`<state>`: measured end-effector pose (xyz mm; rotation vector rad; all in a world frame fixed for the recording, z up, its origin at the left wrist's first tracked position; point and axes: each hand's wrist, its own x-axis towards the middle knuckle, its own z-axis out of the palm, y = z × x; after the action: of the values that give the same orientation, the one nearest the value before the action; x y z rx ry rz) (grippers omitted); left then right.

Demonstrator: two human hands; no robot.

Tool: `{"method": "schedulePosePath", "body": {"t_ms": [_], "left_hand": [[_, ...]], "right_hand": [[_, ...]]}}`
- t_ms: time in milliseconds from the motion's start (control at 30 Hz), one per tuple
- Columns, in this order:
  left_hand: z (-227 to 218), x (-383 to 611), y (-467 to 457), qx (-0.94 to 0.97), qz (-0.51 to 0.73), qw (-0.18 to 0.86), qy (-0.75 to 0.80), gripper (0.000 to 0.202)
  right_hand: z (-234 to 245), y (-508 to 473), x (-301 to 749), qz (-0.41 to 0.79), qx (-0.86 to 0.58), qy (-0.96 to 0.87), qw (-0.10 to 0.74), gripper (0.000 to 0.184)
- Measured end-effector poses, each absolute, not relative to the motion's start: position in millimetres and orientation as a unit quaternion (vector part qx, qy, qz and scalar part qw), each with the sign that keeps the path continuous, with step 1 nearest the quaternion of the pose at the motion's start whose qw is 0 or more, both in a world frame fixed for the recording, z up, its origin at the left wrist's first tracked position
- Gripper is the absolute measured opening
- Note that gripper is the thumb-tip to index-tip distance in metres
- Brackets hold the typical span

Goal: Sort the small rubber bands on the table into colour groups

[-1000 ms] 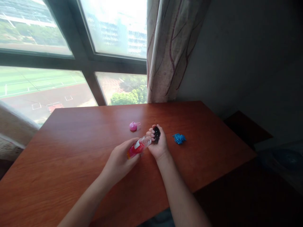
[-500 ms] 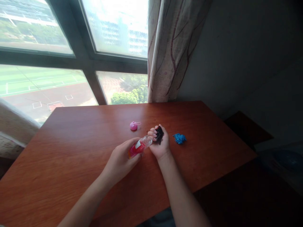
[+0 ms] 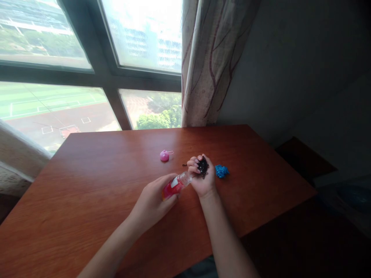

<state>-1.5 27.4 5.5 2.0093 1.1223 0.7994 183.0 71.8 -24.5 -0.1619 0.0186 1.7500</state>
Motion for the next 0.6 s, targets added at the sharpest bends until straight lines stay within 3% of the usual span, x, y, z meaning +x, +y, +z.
{"method": "schedulePosePath", "body": {"t_ms": [300, 600], "left_hand": [[7, 5, 20, 0.789, 0.27, 0.356, 0.421, 0.033], [8, 5, 21, 0.787, 0.273, 0.358, 0.421, 0.033]], "right_hand": [[-19, 56, 226, 0.736, -0.109, -0.018, 0.668, 0.02], [-13, 64, 212, 0.76, -0.077, -0.03, 0.644, 0.018]]}}
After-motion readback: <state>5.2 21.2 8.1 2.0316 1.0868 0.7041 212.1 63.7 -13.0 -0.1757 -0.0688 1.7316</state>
